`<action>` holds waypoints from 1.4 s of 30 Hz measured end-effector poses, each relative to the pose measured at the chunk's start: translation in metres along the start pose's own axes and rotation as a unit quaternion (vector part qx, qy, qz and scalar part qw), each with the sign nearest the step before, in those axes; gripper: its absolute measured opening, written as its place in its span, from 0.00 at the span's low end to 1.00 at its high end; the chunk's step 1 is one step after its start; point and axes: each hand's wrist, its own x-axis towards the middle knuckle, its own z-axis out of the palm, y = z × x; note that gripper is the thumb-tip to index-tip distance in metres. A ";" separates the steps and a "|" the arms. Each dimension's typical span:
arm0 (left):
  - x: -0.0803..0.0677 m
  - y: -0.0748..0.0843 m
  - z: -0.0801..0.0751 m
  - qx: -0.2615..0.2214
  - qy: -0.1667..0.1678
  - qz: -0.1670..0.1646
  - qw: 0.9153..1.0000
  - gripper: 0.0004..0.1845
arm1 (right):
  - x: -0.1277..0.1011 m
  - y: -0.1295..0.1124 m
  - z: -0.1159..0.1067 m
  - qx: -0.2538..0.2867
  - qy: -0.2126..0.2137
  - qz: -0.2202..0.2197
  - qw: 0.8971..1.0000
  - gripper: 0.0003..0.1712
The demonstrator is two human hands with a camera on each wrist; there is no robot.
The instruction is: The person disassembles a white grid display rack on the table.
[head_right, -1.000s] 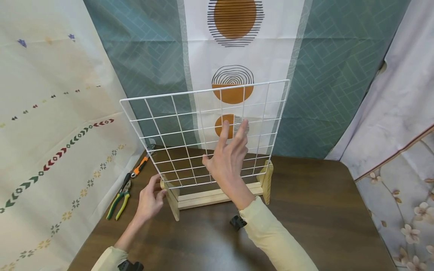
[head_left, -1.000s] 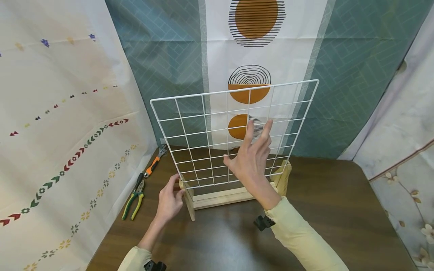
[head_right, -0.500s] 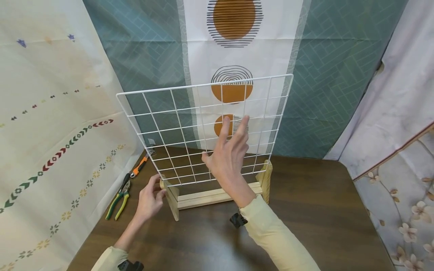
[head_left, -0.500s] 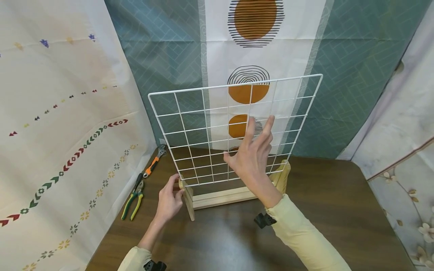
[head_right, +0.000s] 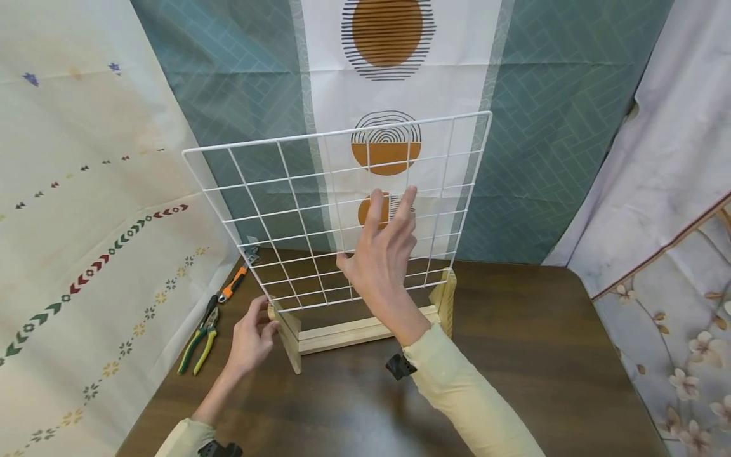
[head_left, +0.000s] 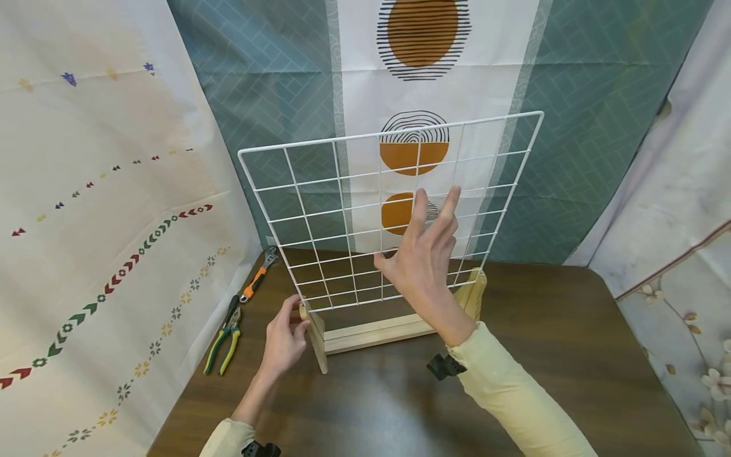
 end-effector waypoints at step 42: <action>-0.002 -0.018 -0.001 -0.076 -0.062 0.045 0.994 0.40 | -0.001 0.041 -0.075 0.015 -0.033 0.055 0.998 0.77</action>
